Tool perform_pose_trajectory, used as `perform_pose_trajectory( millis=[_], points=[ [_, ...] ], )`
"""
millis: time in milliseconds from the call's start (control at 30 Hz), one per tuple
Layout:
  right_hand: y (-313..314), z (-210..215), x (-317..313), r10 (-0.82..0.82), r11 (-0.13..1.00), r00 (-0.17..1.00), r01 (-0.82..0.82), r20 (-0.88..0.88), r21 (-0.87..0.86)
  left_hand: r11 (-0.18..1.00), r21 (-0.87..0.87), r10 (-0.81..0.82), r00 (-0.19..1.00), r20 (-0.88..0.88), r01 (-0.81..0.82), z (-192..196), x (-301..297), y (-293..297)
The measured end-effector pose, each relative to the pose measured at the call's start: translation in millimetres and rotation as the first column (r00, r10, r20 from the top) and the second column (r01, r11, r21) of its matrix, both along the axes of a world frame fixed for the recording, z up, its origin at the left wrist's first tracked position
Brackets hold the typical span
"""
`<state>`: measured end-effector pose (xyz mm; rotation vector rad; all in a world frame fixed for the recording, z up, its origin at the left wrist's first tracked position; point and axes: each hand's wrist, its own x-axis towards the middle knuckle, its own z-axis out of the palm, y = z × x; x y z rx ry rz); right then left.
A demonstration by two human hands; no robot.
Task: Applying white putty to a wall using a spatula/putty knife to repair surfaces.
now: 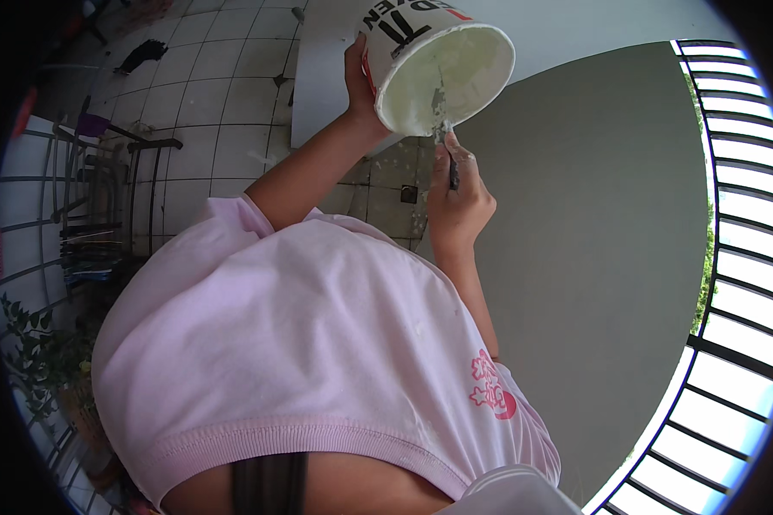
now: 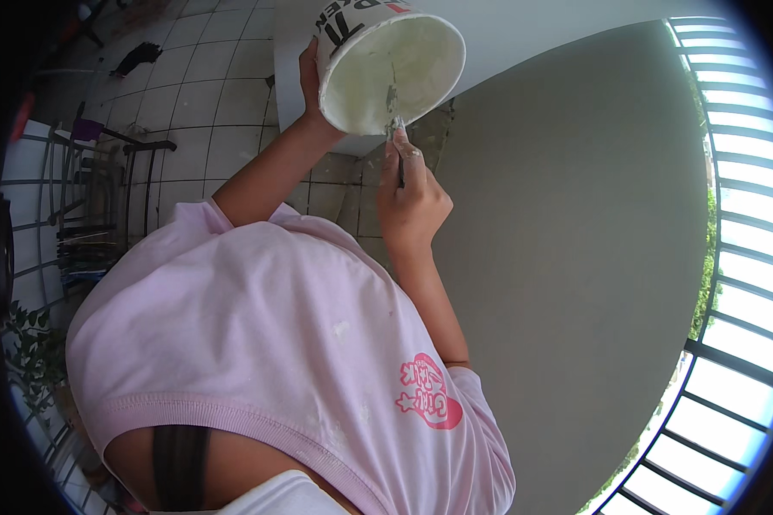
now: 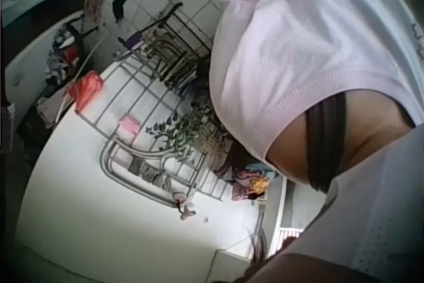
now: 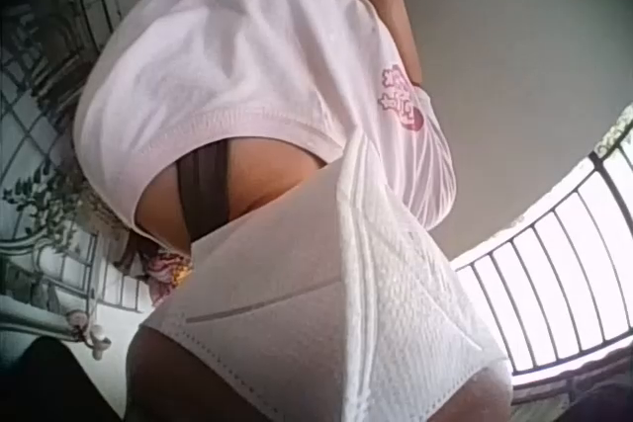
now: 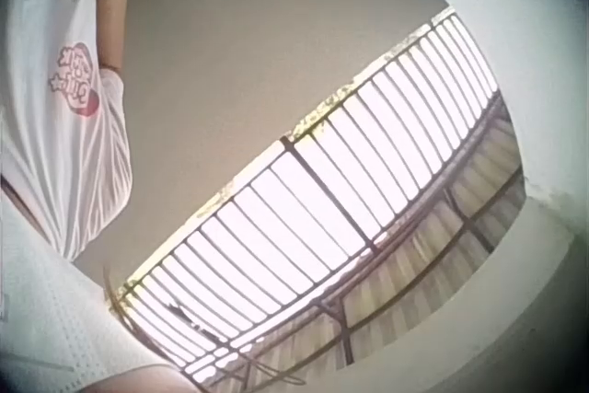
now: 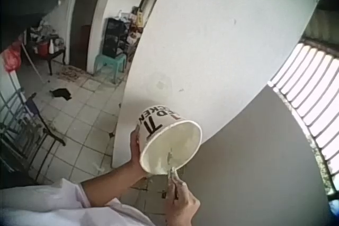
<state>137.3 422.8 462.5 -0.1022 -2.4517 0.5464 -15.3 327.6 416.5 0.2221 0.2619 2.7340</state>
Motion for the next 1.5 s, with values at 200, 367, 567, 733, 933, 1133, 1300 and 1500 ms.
perform_pose_trajectory(
  millis=[200,367,567,733,933,1133,1300,1500],
  points=[
    [13.1,26.6,-2.6,0.000,0.965,0.998,0.017,0.065,-0.262,1.000,0.004,-0.006,0.999,0.049,0.006,-5.4,-6.8,-5.4],
    [24.8,84.4,-5.4,0.061,0.831,0.985,0.039,0.160,-0.555,0.930,0.263,-0.207,0.957,-0.201,0.257,-20.4,-20.2,-12.6],
    [21.6,101.1,-46.7,0.023,0.857,0.979,-0.124,-0.204,-0.499,0.987,0.076,-0.138,0.988,-0.075,0.144,-1.3,0.1,7.3],
    [20.3,101.8,-64.8,0.054,0.909,0.987,-0.113,-0.154,-0.402,0.992,-0.113,-0.059,0.997,-0.039,0.055,17.1,10.1,2.9],
    [13.2,82.4,-45.8,0.160,0.890,0.978,-0.201,-0.133,-0.410,0.997,0.065,-0.029,0.997,-0.073,0.034,11.3,0.4,-4.1],
    [15.2,27.2,-31.8,0.183,0.926,0.981,-0.150,0.064,-0.345,0.995,0.025,0.097,0.995,-0.010,-0.097,15.6,-0.1,-15.2],
    [-24.2,8.4,-1.2,0.380,0.212,0.922,-0.007,0.076,-0.977,0.991,0.053,0.123,0.992,-0.019,-0.122,16.4,-6.8,-16.2],
    [10.9,24.0,-4.1,0.526,-0.168,0.844,-0.016,-0.104,-0.986,0.987,0.121,0.104,0.995,0.006,-0.104,12.3,-15.0,-24.2]
  ],
)
